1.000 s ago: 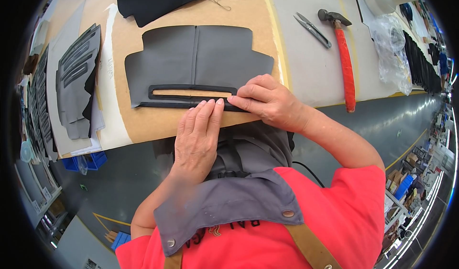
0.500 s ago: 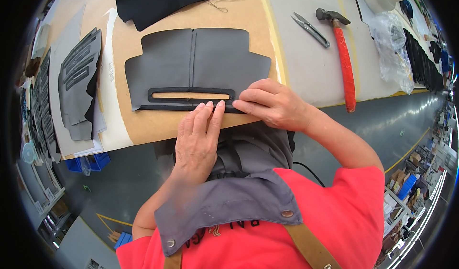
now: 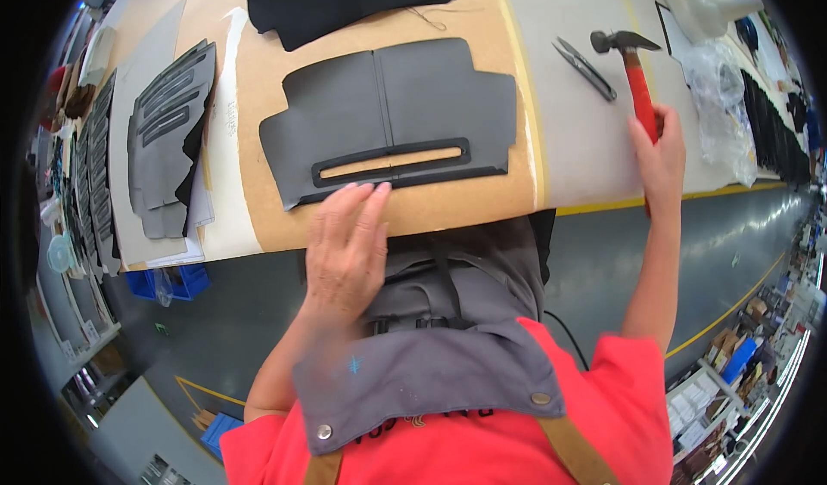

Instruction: Assembling and hammering leather pocket components on a workbench in a workshop.

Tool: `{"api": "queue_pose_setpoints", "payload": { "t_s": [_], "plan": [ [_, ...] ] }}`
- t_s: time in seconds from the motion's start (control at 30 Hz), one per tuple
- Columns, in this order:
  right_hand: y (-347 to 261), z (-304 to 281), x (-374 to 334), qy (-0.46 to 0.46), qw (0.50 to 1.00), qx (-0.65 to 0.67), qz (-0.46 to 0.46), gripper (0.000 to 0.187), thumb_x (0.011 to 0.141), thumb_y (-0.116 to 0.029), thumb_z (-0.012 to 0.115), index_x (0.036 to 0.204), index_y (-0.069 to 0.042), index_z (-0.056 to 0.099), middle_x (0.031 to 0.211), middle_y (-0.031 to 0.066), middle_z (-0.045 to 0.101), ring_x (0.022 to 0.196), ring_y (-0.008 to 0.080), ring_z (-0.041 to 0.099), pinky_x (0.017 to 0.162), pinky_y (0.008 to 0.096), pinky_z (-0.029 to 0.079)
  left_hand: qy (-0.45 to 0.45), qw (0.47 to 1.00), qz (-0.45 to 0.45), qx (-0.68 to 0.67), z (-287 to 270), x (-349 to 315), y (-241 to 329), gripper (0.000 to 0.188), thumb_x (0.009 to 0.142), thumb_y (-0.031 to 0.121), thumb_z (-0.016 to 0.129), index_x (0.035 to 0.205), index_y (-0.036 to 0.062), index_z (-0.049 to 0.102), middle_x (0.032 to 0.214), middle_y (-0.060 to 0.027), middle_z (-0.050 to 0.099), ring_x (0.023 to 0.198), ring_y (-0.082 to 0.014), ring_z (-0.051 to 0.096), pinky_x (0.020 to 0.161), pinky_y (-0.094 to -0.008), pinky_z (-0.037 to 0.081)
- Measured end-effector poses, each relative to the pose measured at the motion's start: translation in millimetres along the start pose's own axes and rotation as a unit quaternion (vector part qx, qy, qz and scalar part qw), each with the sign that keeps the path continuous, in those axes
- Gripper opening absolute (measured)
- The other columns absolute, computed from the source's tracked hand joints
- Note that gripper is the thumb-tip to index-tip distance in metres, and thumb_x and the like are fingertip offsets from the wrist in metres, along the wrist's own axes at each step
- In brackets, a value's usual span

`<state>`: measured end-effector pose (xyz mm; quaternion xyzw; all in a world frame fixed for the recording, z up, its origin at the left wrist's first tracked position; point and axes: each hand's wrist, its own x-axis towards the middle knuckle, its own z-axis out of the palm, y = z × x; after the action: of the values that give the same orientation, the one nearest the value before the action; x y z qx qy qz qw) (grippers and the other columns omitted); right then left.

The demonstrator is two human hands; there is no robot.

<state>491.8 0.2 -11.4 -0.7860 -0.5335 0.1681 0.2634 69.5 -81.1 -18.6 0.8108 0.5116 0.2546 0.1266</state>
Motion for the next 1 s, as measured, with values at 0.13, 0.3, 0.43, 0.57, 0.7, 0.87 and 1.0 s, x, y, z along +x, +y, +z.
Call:
{"api": "queue_pose_setpoints", "payload": {
  "t_s": [0.13, 0.3, 0.43, 0.57, 0.7, 0.87, 1.0],
  "plan": [
    [-84.4, 3.5, -56.5, -0.160, 0.980, 0.114, 0.000, 0.038, 0.098, -0.016, 0.074, 0.131, -0.004, 0.060, 0.094, 0.0054, 0.065, 0.084, 0.0128, 0.060, 0.075, 0.0298, 0.053, 0.002, 0.998, -0.044, 0.049, -7.0, -8.2, -16.8, 0.049, 0.092, 0.011, 0.073, 0.140, 0.0078, 0.064, 0.132, -0.0103, 0.060, 0.124, -0.0301, 0.056, 0.106, -0.0434, 0.041],
    [-143.6, 36.7, -97.0, -0.223, 0.943, 0.143, -0.204, 0.052, 0.094, -0.003, 0.074, 0.144, -0.010, 0.060, 0.115, 0.0194, 0.071, 0.095, 0.0255, 0.068, 0.089, 0.0321, 0.054, 0.029, 0.997, -0.034, 0.068, 7.1, -12.6, -29.7, 0.047, 0.093, 0.015, 0.073, 0.139, 0.0079, 0.065, 0.134, -0.0092, 0.059, 0.125, -0.0292, 0.056, 0.107, -0.0433, 0.042],
    [-156.8, 33.8, -106.7, -0.139, 0.899, 0.154, -0.386, 0.066, 0.091, 0.000, 0.074, 0.153, -0.020, 0.057, 0.104, 0.0118, 0.072, 0.089, 0.0300, 0.070, 0.079, 0.0323, 0.055, 0.052, 0.996, -0.036, 0.064, 11.3, -16.3, -31.4, 0.046, 0.094, 0.016, 0.072, 0.138, 0.0082, 0.066, 0.134, -0.0089, 0.060, 0.126, -0.0289, 0.056, 0.108, -0.0429, 0.042],
    [-142.5, 70.3, -92.5, -0.203, 0.887, -0.088, -0.405, 0.074, 0.088, 0.003, 0.074, 0.155, -0.024, 0.056, 0.076, 0.0055, 0.055, 0.066, 0.0249, 0.058, 0.062, 0.0376, 0.051, 0.066, 0.995, -0.027, 0.068, 19.4, -17.9, -35.9, 0.046, 0.093, 0.017, 0.072, 0.138, 0.0091, 0.067, 0.134, -0.0079, 0.060, 0.127, -0.0284, 0.056, 0.109, -0.0423, 0.043],
    [-150.9, 63.4, -92.6, -0.136, 0.892, 0.094, -0.420, 0.074, 0.089, 0.003, 0.073, 0.155, -0.024, 0.055, 0.076, 0.0068, 0.056, 0.065, 0.0257, 0.058, 0.062, 0.0380, 0.052, 0.065, 0.995, -0.029, 0.073, 17.7, -21.5, -33.6, 0.046, 0.092, 0.016, 0.072, 0.138, 0.0101, 0.067, 0.133, -0.0067, 0.061, 0.126, -0.0275, 0.056, 0.109, -0.0414, 0.043],
    [-152.9, 60.4, -87.9, -0.237, 0.871, -0.138, -0.408, 0.066, 0.089, 0.002, 0.073, 0.152, -0.014, 0.058, 0.082, 0.0087, 0.064, 0.064, 0.0260, 0.060, 0.057, 0.0377, 0.048, 0.076, 0.994, -0.024, 0.075, 23.5, -18.4, -37.1, 0.047, 0.092, 0.017, 0.073, 0.138, 0.0102, 0.067, 0.132, -0.0062, 0.061, 0.127, -0.0272, 0.056, 0.108, -0.0412, 0.043],
    [-152.7, 56.6, -95.9, -0.146, 0.885, 0.076, -0.436, 0.066, 0.091, -0.001, 0.073, 0.152, -0.022, 0.058, 0.075, 0.0068, 0.057, 0.061, 0.0250, 0.057, 0.056, 0.0385, 0.047, 0.080, 0.994, -0.020, 0.077, 21.1, -22.6, -36.1, 0.046, 0.092, 0.017, 0.072, 0.138, 0.0097, 0.066, 0.132, -0.0067, 0.061, 0.127, -0.0276, 0.056, 0.109, -0.0416, 0.043]
  ]
}}
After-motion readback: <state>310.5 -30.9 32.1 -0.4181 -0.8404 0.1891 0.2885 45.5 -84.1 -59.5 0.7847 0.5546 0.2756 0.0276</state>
